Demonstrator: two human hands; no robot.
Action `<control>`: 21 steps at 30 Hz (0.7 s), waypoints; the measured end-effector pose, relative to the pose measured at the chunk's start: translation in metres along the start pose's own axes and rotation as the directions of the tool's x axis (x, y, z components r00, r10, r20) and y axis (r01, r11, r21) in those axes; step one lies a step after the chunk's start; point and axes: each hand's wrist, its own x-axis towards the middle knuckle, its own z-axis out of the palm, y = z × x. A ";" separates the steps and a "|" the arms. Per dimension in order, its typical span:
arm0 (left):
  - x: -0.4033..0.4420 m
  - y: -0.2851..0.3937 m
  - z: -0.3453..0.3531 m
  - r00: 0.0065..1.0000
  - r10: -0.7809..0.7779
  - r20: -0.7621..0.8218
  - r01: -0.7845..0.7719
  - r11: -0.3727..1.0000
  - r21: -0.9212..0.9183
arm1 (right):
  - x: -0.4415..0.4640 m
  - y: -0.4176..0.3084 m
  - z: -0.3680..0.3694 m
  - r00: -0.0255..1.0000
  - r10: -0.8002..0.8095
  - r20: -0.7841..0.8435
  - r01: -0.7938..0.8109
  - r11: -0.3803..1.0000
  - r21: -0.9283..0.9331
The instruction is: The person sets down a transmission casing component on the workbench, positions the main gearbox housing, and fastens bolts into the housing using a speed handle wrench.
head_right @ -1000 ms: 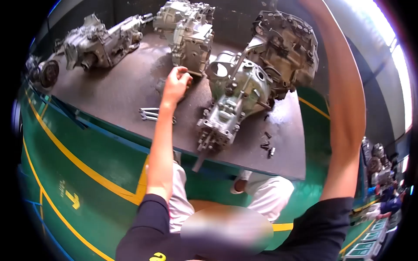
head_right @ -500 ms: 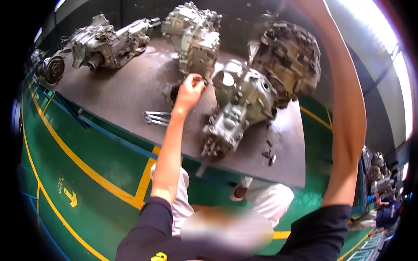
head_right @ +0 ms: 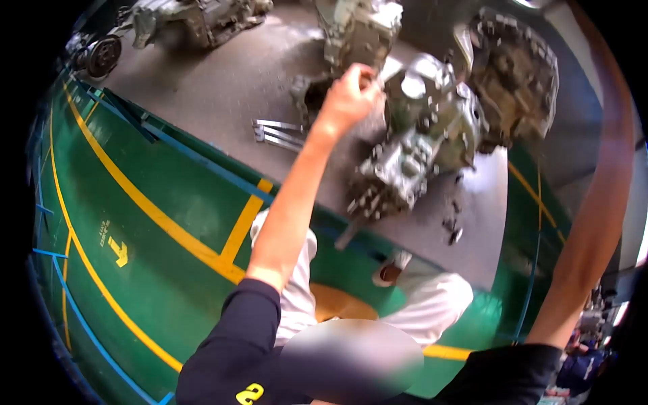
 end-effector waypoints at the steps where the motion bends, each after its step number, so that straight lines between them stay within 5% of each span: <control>1: 0.003 0.007 -0.004 1.000 0.000 0.015 0.000 1.000 -0.027 | 0.004 -0.003 -0.001 1.000 -0.017 -0.005 0.017 1.000 0.014; 4: -0.009 0.013 -0.003 0.990 -0.048 0.131 0.058 0.996 -0.072 | -0.007 0.003 0.001 1.000 0.007 0.009 -0.007 1.000 -0.007; 21: -0.008 0.003 -0.004 0.990 -0.037 0.138 0.045 0.997 -0.061 | -0.029 -0.007 0.048 0.997 0.072 -0.004 -0.072 0.992 0.104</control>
